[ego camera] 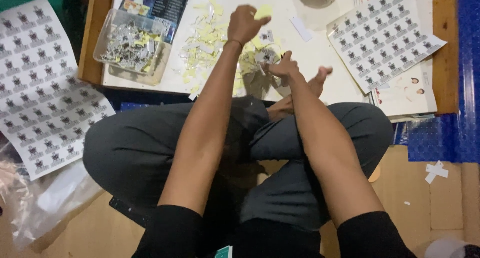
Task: Using a weeding tool to peel small square labels from a backing sheet and placing them into a plastic container.
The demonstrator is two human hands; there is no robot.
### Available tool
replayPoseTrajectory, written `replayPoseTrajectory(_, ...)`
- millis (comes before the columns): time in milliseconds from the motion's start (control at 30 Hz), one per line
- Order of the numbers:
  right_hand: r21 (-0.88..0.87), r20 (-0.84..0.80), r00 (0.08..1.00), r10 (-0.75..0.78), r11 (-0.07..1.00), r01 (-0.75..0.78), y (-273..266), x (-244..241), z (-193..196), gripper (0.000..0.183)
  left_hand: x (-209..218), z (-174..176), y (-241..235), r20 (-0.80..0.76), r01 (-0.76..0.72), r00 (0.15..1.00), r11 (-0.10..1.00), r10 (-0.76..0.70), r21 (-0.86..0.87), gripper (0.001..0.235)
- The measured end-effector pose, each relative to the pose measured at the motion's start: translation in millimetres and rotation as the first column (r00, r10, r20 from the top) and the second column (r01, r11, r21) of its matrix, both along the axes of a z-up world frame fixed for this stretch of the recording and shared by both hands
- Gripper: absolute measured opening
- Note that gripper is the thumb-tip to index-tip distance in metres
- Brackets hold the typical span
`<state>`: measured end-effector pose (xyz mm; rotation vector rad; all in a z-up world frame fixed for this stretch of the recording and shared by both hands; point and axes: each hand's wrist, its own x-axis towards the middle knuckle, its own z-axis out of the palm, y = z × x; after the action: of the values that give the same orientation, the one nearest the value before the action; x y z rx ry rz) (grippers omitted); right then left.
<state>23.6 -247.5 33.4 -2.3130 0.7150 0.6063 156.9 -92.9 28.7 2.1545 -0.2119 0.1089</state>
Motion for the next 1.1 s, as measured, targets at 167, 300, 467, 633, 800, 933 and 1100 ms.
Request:
replayPoseTrajectory(167,-0.083,0.018,1.000,0.024,0.996,-0.022,6,3,-8,0.127,-14,35,24,0.001,0.055,0.998,0.988,-0.055,-0.142,0.053)
replayPoseTrajectory(300,-0.099,0.001,1.000,-0.025,0.995,0.025,-2,5,-22,0.127,-55,79,58,-0.326,0.007,0.908,0.787,-0.264,-0.616,0.044)
replayPoseTrajectory(467,-0.099,0.050,0.999,0.011,0.995,-0.006,11,-2,1,0.107,-76,73,93,-0.499,-0.187,0.842,0.760,-0.202,-0.623,0.025)
replayPoseTrajectory(633,-0.019,0.082,0.996,-0.031,0.999,0.032,5,-1,-1,0.091,-94,38,109,-0.391,-0.217,0.916,0.707,-0.092,-0.673,0.034)
replayPoseTrajectory(800,0.030,0.177,0.982,-0.062,0.998,0.058,-46,15,-92,0.065,-106,29,103,-0.257,-0.167,0.966,0.667,-0.038,-0.726,0.015)
replayPoseTrajectory(933,0.054,0.367,0.897,-0.248,0.968,0.245,-12,-22,-36,0.047,-106,28,92,-0.242,-0.117,0.967,0.713,-0.075,-0.691,0.028)
replayPoseTrajectory(1100,0.451,0.623,0.623,-0.474,0.868,0.209,31,-32,27,0.018,-112,17,87,-0.219,-0.065,0.970,0.759,-0.104,-0.648,0.029)
